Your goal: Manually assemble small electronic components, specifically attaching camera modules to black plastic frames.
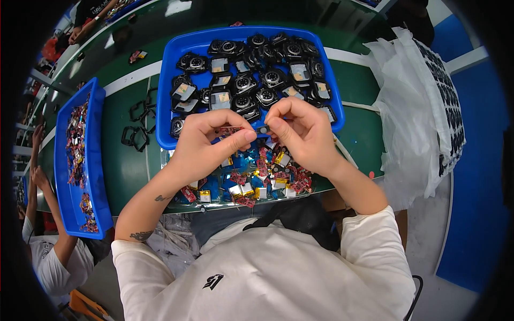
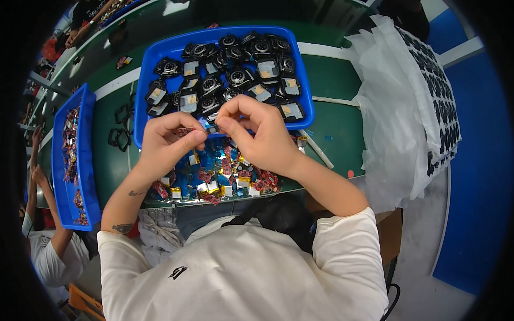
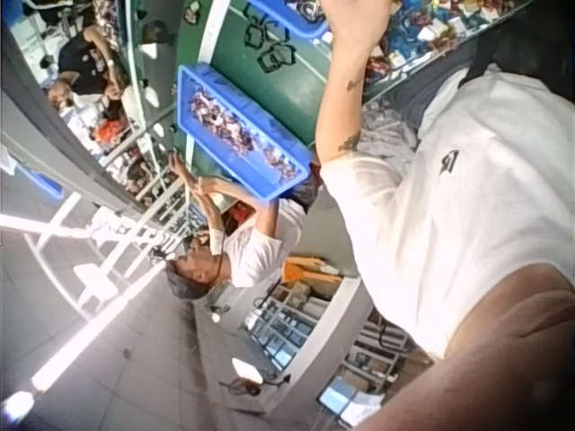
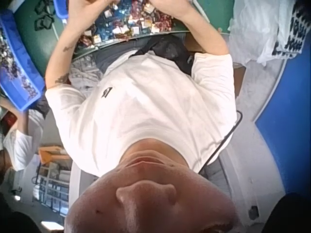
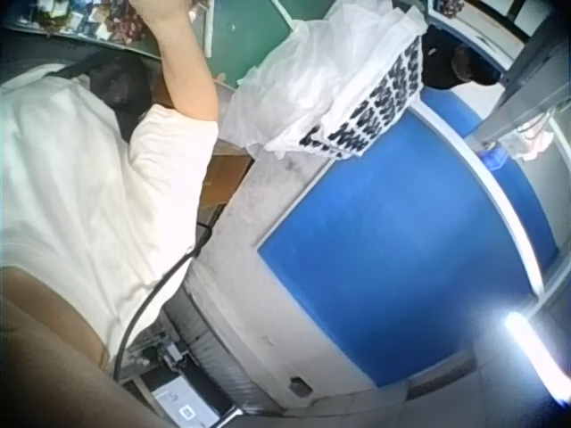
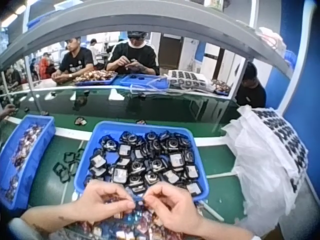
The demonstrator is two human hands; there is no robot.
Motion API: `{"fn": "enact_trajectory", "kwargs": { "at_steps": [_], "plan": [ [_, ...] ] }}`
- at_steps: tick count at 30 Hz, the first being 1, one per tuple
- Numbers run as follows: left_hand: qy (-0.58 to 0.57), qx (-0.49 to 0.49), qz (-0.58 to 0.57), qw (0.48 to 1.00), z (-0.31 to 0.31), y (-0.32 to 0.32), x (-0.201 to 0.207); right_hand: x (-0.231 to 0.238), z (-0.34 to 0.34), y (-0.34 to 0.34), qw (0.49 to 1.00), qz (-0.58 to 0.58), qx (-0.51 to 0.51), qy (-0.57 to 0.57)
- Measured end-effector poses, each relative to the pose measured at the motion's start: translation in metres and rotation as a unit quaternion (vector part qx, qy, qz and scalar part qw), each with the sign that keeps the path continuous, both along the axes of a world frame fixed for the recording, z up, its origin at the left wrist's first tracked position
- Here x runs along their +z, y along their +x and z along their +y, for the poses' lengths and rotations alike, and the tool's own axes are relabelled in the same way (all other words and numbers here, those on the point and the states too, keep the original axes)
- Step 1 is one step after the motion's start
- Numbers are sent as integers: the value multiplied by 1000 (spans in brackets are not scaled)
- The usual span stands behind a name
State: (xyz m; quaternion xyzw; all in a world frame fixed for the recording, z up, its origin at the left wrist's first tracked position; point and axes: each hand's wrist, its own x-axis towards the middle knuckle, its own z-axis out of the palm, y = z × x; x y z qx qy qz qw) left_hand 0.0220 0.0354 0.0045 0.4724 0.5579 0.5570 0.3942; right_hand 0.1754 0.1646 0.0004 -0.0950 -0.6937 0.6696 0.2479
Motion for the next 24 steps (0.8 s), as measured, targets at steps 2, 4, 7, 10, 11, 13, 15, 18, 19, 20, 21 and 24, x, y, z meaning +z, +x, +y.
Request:
{"fn": "enact_trajectory", "kwargs": {
  "at_steps": [2,4,7,10,11,13,15,18,19,20,21,24],
  "plan": [
    [34,36,-44,998,0,-4,2,-4,2,-1,997,2,-21,68],
    [62,70,-73,993,-1,-11,1,3,5,-2,986,-23,8,166],
    [56,111,-70,990,2,-15,1,3,8,-4,935,-2,30,354],
    [38,127,-117,984,5,-17,-3,3,6,-8,891,41,24,451],
    [41,130,-129,982,4,-17,-4,5,2,-12,891,43,-23,452],
    [61,137,-143,978,5,-20,-9,6,5,-14,884,30,-65,461],
    [73,136,-161,975,9,-22,-11,0,17,-17,888,17,-67,455],
    [86,137,-185,969,9,-21,-10,8,18,-29,865,-32,-61,497],
    [95,142,-175,970,9,-21,-11,12,16,-35,841,-70,-52,534],
    [104,146,-165,970,10,-21,-11,14,14,-43,840,-70,-51,536],
    [106,147,-166,969,10,-20,-12,16,13,-52,802,-120,-50,582],
    [117,149,-140,972,11,-19,-16,12,14,-62,760,-155,-52,630]
  ]
}}
